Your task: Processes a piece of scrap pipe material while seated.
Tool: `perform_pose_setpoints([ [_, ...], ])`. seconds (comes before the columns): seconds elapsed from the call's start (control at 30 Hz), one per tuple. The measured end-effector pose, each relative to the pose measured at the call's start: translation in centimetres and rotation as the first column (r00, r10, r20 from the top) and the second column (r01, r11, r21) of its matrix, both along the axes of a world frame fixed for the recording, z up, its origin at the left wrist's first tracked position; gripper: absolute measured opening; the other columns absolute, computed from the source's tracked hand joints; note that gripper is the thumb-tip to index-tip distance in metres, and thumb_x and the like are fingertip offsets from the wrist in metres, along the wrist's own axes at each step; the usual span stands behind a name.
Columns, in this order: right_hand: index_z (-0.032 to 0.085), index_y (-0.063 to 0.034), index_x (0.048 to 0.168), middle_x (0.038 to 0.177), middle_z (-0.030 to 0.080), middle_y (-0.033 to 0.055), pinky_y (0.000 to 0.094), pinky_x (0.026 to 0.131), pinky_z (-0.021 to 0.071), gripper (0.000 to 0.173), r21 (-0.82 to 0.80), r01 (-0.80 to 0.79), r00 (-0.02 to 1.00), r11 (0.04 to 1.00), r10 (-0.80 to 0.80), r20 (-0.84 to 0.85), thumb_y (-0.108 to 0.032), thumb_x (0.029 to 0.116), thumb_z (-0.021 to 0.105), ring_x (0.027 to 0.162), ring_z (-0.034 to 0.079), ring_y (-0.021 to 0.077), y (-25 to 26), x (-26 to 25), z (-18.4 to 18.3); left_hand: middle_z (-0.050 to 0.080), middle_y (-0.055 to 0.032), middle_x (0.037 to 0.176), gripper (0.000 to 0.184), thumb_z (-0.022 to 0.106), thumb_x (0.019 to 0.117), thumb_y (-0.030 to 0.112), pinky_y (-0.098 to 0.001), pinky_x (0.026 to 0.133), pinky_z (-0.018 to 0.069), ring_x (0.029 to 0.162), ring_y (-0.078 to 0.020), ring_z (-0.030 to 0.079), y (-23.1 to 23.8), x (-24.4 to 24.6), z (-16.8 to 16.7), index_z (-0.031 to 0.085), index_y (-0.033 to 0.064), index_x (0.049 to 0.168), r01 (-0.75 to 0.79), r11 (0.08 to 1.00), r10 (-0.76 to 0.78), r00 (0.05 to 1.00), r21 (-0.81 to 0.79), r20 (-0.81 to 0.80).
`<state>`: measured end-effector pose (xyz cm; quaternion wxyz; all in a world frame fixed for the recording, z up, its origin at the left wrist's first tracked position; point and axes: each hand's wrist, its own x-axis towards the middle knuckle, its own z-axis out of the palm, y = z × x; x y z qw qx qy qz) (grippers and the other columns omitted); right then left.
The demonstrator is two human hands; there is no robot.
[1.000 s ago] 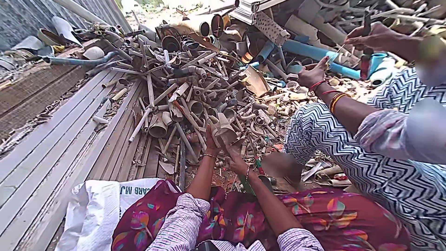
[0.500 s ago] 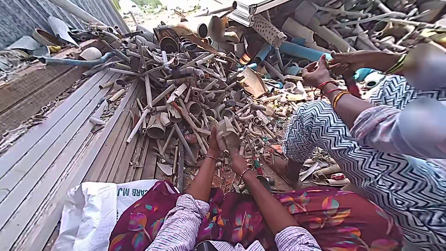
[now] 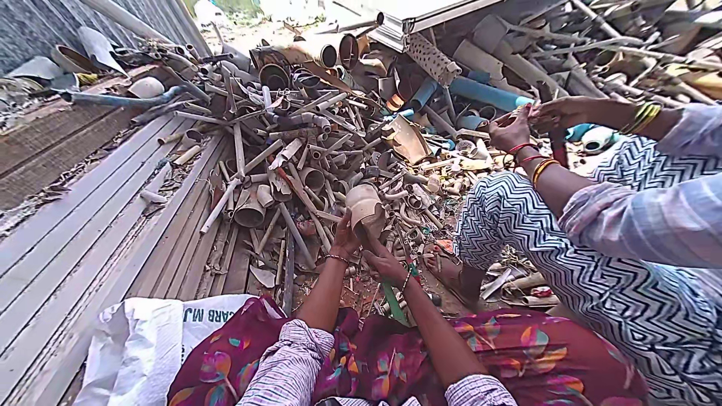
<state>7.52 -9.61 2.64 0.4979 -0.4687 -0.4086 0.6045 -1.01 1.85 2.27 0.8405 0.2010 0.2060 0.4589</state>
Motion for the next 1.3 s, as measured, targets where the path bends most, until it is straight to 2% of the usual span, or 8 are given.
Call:
perform_pose_setpoints([
  [0.07,0.013,-0.0019,0.161,0.075,0.050,0.0017,0.0217,0.050,0.0435,0.058,-0.006,-0.012,0.955,1.000,0.013,0.298,-0.001,0.1072,0.036,0.052,0.047,0.0075,0.0,0.0,0.4,0.071,-0.0030,0.090,0.029,0.037,0.1087,0.034,-0.0312,0.070,0.0604,0.081,-0.0132,0.071,-0.3,0.4,-0.5,0.060,0.0155,0.110,-0.017,1.000,0.018,0.999,-0.009,0.039],
  [0.17,0.011,-0.0184,0.167,0.127,0.066,0.0246,0.0520,0.100,0.0486,0.075,-0.240,0.044,0.472,0.970,0.191,0.861,-0.004,0.1029,0.048,0.113,0.066,0.0390,0.6,-0.1,1.7,0.068,-0.0049,0.093,0.027,0.038,0.1090,0.033,-0.0339,0.073,0.0590,0.083,-0.0154,0.069,0.2,0.5,-1.0,0.057,0.0142,0.115,-0.029,1.000,0.029,0.998,0.009,-0.059],
  [0.27,0.008,-0.0262,0.167,0.133,0.064,0.0256,0.0564,0.103,0.0460,0.081,-0.299,0.212,0.278,0.930,0.236,0.931,0.001,0.1009,0.046,0.124,0.061,0.0439,0.6,-0.4,2.1,0.067,-0.0068,0.096,0.023,0.044,0.1081,0.027,-0.0367,0.076,0.0588,0.085,-0.0176,0.068,0.4,0.7,-0.8,0.055,0.0126,0.121,-0.020,0.998,0.029,0.986,0.059,-0.161],
  [0.47,0.011,-0.0038,0.164,0.132,0.059,0.0308,0.0503,0.100,0.0479,0.068,-0.164,-0.065,0.585,0.984,0.170,0.793,-0.002,0.1049,0.044,0.111,0.064,0.0401,0.4,-0.8,1.2,0.064,-0.0057,0.103,0.031,0.052,0.1061,0.028,-0.0317,0.080,0.0552,0.089,-0.0127,0.064,0.2,1.0,-0.7,0.053,0.0092,0.131,-0.057,0.981,0.126,0.917,0.187,-0.379],
  [0.63,0.008,-0.0214,0.167,0.134,0.062,0.0271,0.0564,0.104,0.0464,0.080,-0.317,0.140,0.351,0.938,0.253,0.902,0.002,0.1008,0.046,0.124,0.061,0.0440,0.8,-0.1,0.9,0.065,-0.0082,0.111,0.048,0.063,0.0988,0.034,-0.0367,0.080,0.0572,0.091,-0.0170,0.065,0.4,0.9,-1.1,0.047,0.0140,0.140,-0.020,0.977,0.111,0.898,0.213,-0.426],
  [0.73,0.008,-0.0141,0.166,0.133,0.061,0.0297,0.0572,0.105,0.0457,0.077,-0.292,0.012,0.425,0.956,0.259,0.867,0.000,0.1021,0.048,0.124,0.060,0.0452,0.6,-0.6,0.4,0.061,-0.0162,0.127,0.073,0.068,0.0946,0.032,-0.0413,0.088,0.0547,0.103,-0.0230,0.063,0.7,1.2,-1.7,0.032,0.0124,0.155,-0.016,0.975,0.129,0.856,0.223,-0.500],
  [0.87,0.013,-0.0192,0.166,0.131,0.062,0.0291,0.0603,0.102,0.0462,0.077,-0.288,0.007,0.355,0.958,0.267,0.896,0.001,0.1008,0.047,0.122,0.061,0.0467,1.0,-0.4,0.1,0.065,-0.0078,0.114,0.047,0.062,0.1005,0.035,-0.0346,0.081,0.0568,0.094,-0.0159,0.065,0.6,0.5,-0.8,0.048,0.0140,0.140,-0.041,0.981,0.132,0.854,0.188,-0.503],
  [1.3,0.013,-0.0251,0.167,0.134,0.060,0.0314,0.0631,0.104,0.0441,0.076,-0.251,0.086,0.406,0.964,0.196,0.893,0.000,0.1032,0.047,0.124,0.058,0.0512,0.9,0.8,-0.9,0.065,-0.0114,0.109,0.038,0.062,0.1017,0.027,-0.0373,0.079,0.0569,0.090,-0.0191,0.065,0.0,1.7,0.7,0.053,0.0071,0.133,-0.031,0.991,0.101,0.801,0.128,-0.590],
])
